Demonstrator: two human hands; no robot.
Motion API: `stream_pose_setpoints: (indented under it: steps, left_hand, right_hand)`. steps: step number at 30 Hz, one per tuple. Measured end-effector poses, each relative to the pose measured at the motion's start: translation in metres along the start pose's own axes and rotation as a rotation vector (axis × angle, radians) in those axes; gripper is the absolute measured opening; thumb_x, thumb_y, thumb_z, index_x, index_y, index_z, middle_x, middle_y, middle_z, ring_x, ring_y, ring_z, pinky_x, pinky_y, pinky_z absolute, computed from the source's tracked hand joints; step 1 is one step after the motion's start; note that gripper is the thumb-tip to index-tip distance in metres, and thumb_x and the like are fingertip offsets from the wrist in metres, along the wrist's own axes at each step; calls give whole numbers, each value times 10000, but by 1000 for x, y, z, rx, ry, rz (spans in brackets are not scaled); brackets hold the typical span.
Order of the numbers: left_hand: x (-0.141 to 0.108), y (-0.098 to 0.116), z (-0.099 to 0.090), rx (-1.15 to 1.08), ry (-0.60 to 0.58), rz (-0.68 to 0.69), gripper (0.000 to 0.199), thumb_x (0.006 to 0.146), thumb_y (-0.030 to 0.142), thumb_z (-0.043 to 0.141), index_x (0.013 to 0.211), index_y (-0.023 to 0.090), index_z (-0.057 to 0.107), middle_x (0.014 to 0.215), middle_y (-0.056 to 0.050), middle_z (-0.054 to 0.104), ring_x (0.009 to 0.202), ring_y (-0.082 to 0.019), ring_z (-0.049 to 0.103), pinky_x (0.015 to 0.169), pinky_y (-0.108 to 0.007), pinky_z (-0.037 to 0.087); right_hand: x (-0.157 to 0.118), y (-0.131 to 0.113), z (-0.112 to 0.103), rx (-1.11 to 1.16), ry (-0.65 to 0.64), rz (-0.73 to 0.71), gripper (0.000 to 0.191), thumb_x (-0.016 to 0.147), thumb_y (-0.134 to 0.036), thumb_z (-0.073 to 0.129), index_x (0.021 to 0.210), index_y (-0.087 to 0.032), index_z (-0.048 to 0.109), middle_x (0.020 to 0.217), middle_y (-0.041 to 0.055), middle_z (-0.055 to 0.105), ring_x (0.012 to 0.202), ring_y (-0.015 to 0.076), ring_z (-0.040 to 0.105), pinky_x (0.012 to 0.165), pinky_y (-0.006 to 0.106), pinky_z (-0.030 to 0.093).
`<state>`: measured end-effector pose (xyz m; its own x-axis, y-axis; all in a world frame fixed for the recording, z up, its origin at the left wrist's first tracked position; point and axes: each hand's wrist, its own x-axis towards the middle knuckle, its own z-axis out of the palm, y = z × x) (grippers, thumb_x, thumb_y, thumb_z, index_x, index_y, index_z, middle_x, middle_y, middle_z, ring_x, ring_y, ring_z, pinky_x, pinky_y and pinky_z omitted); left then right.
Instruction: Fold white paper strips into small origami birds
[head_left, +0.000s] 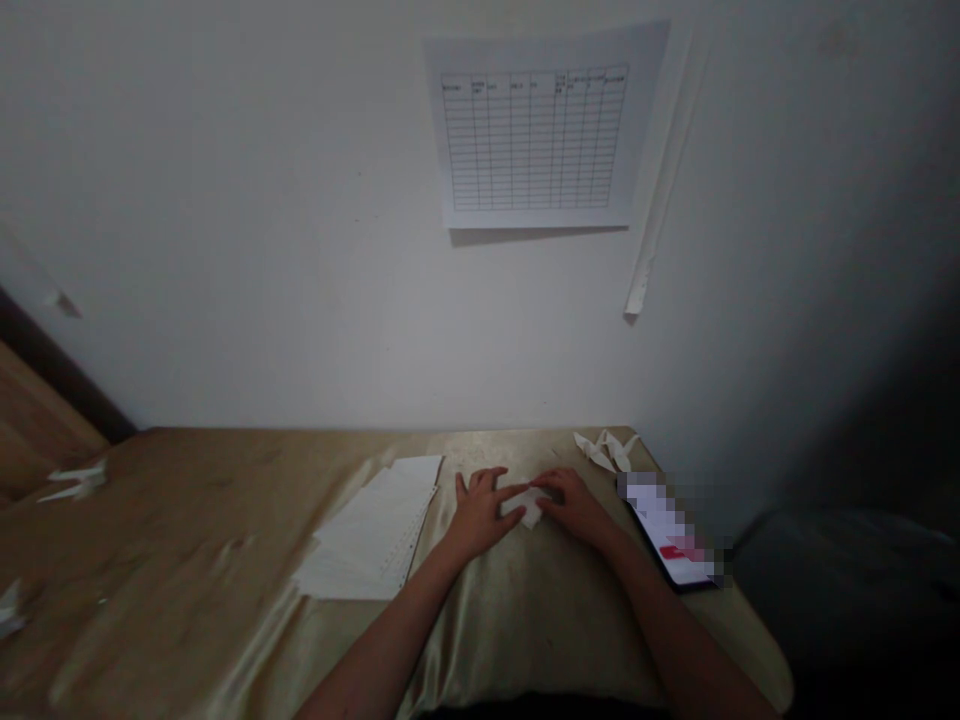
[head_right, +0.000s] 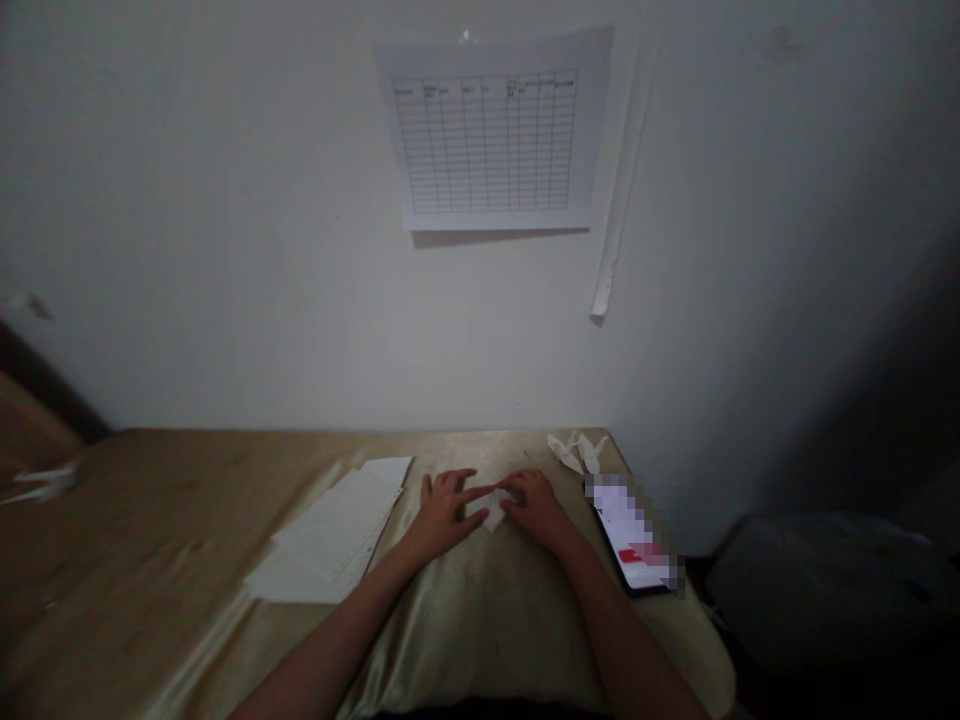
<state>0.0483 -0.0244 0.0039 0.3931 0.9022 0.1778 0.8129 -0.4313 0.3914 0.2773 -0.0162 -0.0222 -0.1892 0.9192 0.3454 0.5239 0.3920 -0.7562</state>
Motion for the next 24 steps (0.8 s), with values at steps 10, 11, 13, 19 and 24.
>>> stream_pose_setpoints:
  steps: [10,11,13,19,24]
  left_hand:
    - [-1,7,0,28,0,-17,313,960,439,738,1271,465,768,1537,-86,580,1470,-381,450,1207,-839,116]
    - [-2,7,1,32,-2,-21,309,956,445,743,1263,462,773,1538,-87,579,1473,-383,448,1206,-841,115]
    - [-2,8,1,42,-2,-25,308,947,457,753,1255,457,778,1541,-87,576,1473,-384,448,1205,-843,115]
    - [-4,12,0,69,-8,-40,415,909,481,794,1320,452,740,1557,-92,569,1486,-370,448,1221,-830,94]
    - [-3,13,2,101,-4,-60,566,886,513,806,1426,413,674,1579,-120,552,1485,-378,447,1230,-819,113]
  right_hand:
    - [1,-1,2,37,55,44,236,830,-183,715,1043,-231,803,1064,82,781,1093,274,687,1044,461,523]
    - [1,0,2,31,49,45,240,832,-179,713,1049,-233,801,1069,82,780,1094,271,686,1045,457,523]
    - [1,1,2,6,25,48,250,845,-172,702,1068,-232,797,1090,83,777,1102,263,682,1052,447,521]
    - [2,2,2,-132,-40,40,305,881,-174,668,1161,-201,786,1180,100,756,1194,249,642,1112,423,476]
    - [5,-5,3,-229,-97,51,353,920,-196,640,1245,-234,773,1187,88,743,1195,254,621,1104,419,464]
